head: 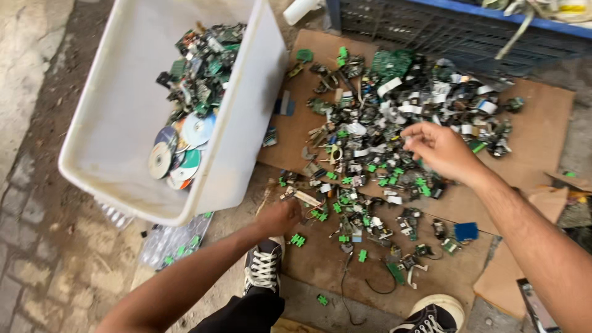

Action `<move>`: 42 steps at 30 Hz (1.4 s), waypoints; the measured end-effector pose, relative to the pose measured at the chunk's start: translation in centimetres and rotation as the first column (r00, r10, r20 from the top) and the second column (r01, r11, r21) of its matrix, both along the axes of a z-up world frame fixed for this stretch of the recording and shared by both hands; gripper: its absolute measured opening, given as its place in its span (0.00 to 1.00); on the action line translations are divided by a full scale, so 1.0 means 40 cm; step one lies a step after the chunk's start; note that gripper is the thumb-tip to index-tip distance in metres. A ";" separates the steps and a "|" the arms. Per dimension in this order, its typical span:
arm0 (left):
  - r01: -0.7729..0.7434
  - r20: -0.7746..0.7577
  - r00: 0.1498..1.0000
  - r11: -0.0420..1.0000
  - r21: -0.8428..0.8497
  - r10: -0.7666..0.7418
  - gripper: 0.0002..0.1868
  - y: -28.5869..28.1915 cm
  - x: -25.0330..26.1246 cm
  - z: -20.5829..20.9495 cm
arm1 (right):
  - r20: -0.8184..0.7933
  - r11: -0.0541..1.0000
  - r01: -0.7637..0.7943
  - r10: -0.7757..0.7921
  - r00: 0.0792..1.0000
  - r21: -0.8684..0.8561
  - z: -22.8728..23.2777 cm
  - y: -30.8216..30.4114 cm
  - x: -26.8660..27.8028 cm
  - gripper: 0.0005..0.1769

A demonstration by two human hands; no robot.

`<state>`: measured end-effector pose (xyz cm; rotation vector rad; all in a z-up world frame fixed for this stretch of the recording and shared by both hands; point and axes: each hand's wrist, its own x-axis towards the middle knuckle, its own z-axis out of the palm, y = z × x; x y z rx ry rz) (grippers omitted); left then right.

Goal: The person sorts through a pile of electronic waste on a cardboard sheet, picking up various circuit boards and components. They place selected items into a white plastic bin containing CDs and other electronics, while leaving other pieces on the cardboard or moving them to a side pile.

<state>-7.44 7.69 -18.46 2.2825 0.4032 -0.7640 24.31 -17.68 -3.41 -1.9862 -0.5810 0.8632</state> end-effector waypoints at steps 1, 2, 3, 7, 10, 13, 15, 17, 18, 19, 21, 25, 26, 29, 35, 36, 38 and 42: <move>-0.010 -0.011 1.000 1.000 0.001 0.010 0.18 0.024 0.001 -0.016 | -0.011 1.000 -0.010 0.010 1.000 0.001 -0.007 0.007 -0.013 0.17; 0.123 0.043 0.990 0.960 0.252 -0.138 0.20 0.046 0.003 -0.032 | -0.040 0.999 -0.037 0.036 0.999 -0.021 -0.012 0.012 -0.024 0.17; 0.234 0.059 0.952 0.839 0.491 -0.300 0.28 0.070 0.012 -0.049 | -0.066 0.997 -0.058 0.055 0.996 -0.042 -0.017 0.013 -0.034 0.17; 0.182 -0.047 0.982 0.840 0.511 -0.184 0.46 0.140 0.139 -0.018 | -0.067 0.988 -0.123 0.117 0.991 -0.095 0.002 0.045 -0.075 0.17; 0.174 -0.137 0.984 0.809 0.561 -0.116 0.50 0.159 0.209 0.015 | -0.094 0.981 -0.142 0.131 0.987 -0.128 0.029 0.065 -0.096 0.17; 0.212 -0.224 0.970 0.772 0.600 -0.093 0.49 0.170 0.244 -0.011 | -0.113 0.973 -0.169 0.152 0.982 -0.159 0.049 0.071 -0.109 0.17; 0.185 -0.181 0.980 0.723 0.665 -0.084 0.47 0.177 0.250 -0.049 | -0.133 0.977 -0.195 0.183 0.974 -0.081 0.037 0.063 -0.109 0.18; 0.201 -0.158 0.979 0.690 0.696 -0.126 0.45 0.199 0.249 -0.116 | -0.137 0.978 -0.200 0.189 0.972 -0.068 0.013 0.052 -0.108 0.18; 0.210 -0.134 0.977 0.653 0.727 -0.166 0.43 0.212 0.251 -0.146 | -0.138 0.977 -0.207 0.198 0.970 -0.053 0.003 0.048 -0.106 0.17; 0.215 -0.135 0.976 0.651 0.728 -0.171 0.43 0.232 0.252 -0.185 | -0.139 0.978 -0.202 0.193 0.971 -0.051 0.004 0.046 -0.107 0.17; 0.227 -0.114 0.970 0.633 0.740 -0.214 0.41 0.274 0.254 -0.263 | -0.142 0.977 -0.204 0.194 0.971 -0.061 0.005 0.043 -0.108 0.17; 0.218 -0.087 0.970 0.655 0.723 -0.227 0.49 0.268 0.269 -0.235 | -0.167 0.976 -0.202 0.187 0.968 -0.082 0.025 0.038 -0.113 0.17; 0.243 -0.127 0.967 0.640 0.729 -0.222 0.46 0.271 0.276 -0.247 | -0.175 0.975 -0.200 0.183 0.968 -0.091 0.025 0.036 -0.112 0.17; 0.289 -0.196 0.957 0.616 0.733 -0.215 0.44 0.257 0.284 -0.216 | -0.186 0.973 -0.211 0.190 0.964 -0.096 0.010 0.027 -0.110 0.17; 0.288 -0.219 0.957 0.522 0.803 -0.190 0.41 0.287 0.317 -0.357 | -0.211 0.970 -0.220 0.195 0.958 -0.102 0.018 0.033 -0.110 0.17; 0.316 -0.246 0.947 0.461 0.829 -0.207 0.41 0.295 0.320 -0.385 | -0.215 0.969 -0.226 0.201 0.956 -0.098 0.015 0.031 -0.110 0.17; 0.315 -0.248 0.948 0.461 0.829 -0.202 0.37 0.290 0.328 -0.361 | -0.217 0.970 -0.222 0.197 0.956 -0.098 0.025 0.033 -0.107 0.17; 0.373 -0.297 0.924 0.391 0.842 -0.242 0.30 0.305 0.342 -0.351 | -0.226 0.974 -0.204 0.177 0.958 -0.099 0.039 0.032 -0.108 0.17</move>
